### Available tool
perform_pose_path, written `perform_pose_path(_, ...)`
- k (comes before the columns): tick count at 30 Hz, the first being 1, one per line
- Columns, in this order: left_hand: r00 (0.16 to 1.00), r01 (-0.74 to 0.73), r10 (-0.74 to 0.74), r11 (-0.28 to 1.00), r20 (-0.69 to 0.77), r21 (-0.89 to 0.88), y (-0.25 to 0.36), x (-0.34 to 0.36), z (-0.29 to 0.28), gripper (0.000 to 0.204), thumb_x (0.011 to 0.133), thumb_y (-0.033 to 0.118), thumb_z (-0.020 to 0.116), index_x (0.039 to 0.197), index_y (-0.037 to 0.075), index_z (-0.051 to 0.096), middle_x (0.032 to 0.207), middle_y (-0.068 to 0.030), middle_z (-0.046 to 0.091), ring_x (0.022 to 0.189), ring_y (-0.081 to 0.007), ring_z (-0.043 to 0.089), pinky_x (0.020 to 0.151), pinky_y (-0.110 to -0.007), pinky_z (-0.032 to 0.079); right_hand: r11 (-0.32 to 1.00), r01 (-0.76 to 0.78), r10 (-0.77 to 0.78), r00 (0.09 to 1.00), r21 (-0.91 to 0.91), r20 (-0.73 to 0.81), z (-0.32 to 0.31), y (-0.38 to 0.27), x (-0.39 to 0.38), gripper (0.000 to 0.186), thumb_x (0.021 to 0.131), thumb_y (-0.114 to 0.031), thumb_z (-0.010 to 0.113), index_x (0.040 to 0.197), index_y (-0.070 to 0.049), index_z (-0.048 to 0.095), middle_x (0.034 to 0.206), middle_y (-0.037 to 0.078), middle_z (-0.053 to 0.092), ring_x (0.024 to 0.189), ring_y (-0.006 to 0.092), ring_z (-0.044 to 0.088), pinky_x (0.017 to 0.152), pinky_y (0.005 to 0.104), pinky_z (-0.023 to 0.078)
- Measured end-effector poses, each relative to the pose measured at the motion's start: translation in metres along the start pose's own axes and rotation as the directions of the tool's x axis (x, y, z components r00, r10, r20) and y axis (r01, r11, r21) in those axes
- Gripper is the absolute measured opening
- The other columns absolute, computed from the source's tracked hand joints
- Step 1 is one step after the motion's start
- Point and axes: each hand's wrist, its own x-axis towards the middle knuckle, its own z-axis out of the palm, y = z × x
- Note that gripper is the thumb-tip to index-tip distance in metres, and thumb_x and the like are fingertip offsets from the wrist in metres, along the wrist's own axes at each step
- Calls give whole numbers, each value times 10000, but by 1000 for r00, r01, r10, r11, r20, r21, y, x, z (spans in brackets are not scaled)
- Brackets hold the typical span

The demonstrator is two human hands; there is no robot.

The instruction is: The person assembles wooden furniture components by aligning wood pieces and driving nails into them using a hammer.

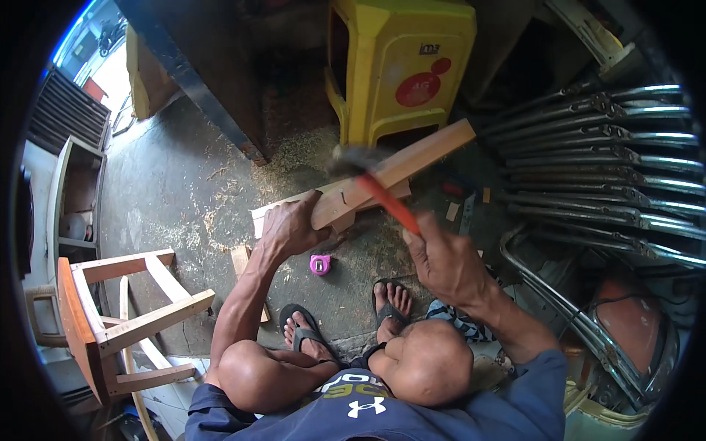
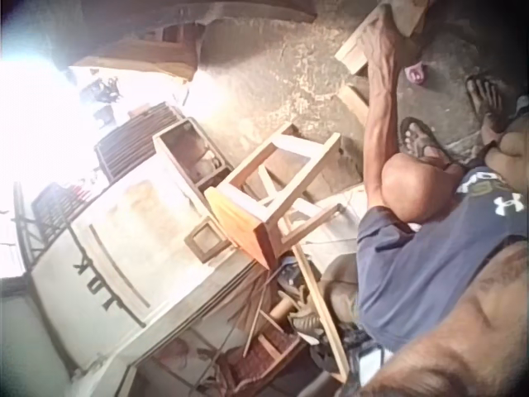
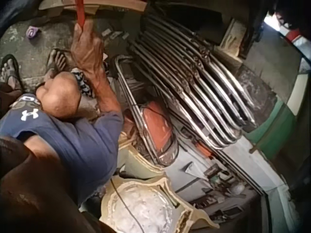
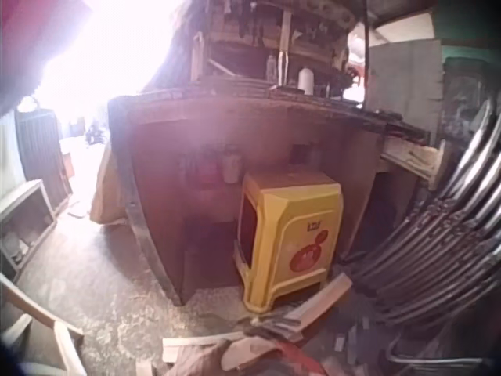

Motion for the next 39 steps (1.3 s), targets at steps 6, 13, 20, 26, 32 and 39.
perform_pose_path(6, 998, 43, -43, 999, -41, 0, -23, -18, -4, 566, 732, 359, 824, 1179, 81, 615, 826, -234, 729, 783, -448, 718, 718, -528, 557, 772, -181, 246, 969, 609, -24, -55, -49, 12, 281, 1058, -218, 562, 1254, -17, 557, 704, 103, 634, 537, 255, 622, 504, 389, 506)
perform_pose_path(13, 972, -124, 121, 992, -203, -6, -14, -2, 23, 656, 752, 491, 841, 1210, 74, 622, 825, -248, 724, 764, -460, 713, 697, -534, 552, 968, -68, 96, 990, -243, 107, 14, 15, -32, 272, 1077, -283, 546, 1000, -25, 508, 619, 165, 588, 506, 333, 626, 491, 462, 468)
perform_pose_path(20, 996, -16, 11, 998, -85, -54, -12, -3, 17, 629, 754, 493, 832, 1196, 93, 632, 794, -226, 725, 776, -447, 718, 695, -538, 540, 987, -157, 156, 987, -29, -38, 23, -5, -18, 277, 1083, -282, 537, 1038, -11, 569, 597, 207, 554, 580, 413, 663, 485, 453, 430)
perform_pose_path(26, 996, 1, -6, 999, -84, -53, -14, -11, 8, 621, 771, 474, 821, 1230, 96, 639, 801, -236, 727, 782, -450, 721, 714, -528, 553, 783, -4, 253, 915, 622, -313, -59, -61, -5, 387, 1103, -391, 455, 995, -47, 595, 575, 15, 497, 457, 128, 486, 434, 334, 426)
perform_pose_path(32, 979, -49, 35, 997, -202, -65, -13, -2, 19, 606, 754, 451, 831, 1197, 81, 646, 803, -233, 727, 764, -435, 722, 685, -518, 553, 898, -268, 329, 936, -350, 128, 29, -5, -36, 323, 1085, -347, 509, 976, -43, 512, 620, 218, 554, 571, 466, 599, 487, 471, 425)
perform_pose_path(39, 998, 45, -48, 996, -37, -79, -6, -5, 11, 589, 751, 447, 808, 1191, 96, 635, 817, -231, 728, 797, -429, 725, 716, -526, 546, 981, -192, 194, 978, 25, -76, 46, 5, -45, 289, 1092, -297, 515, 1020, -17, 525, 629, 225, 570, 610, 454, 646, 519, 490, 455)
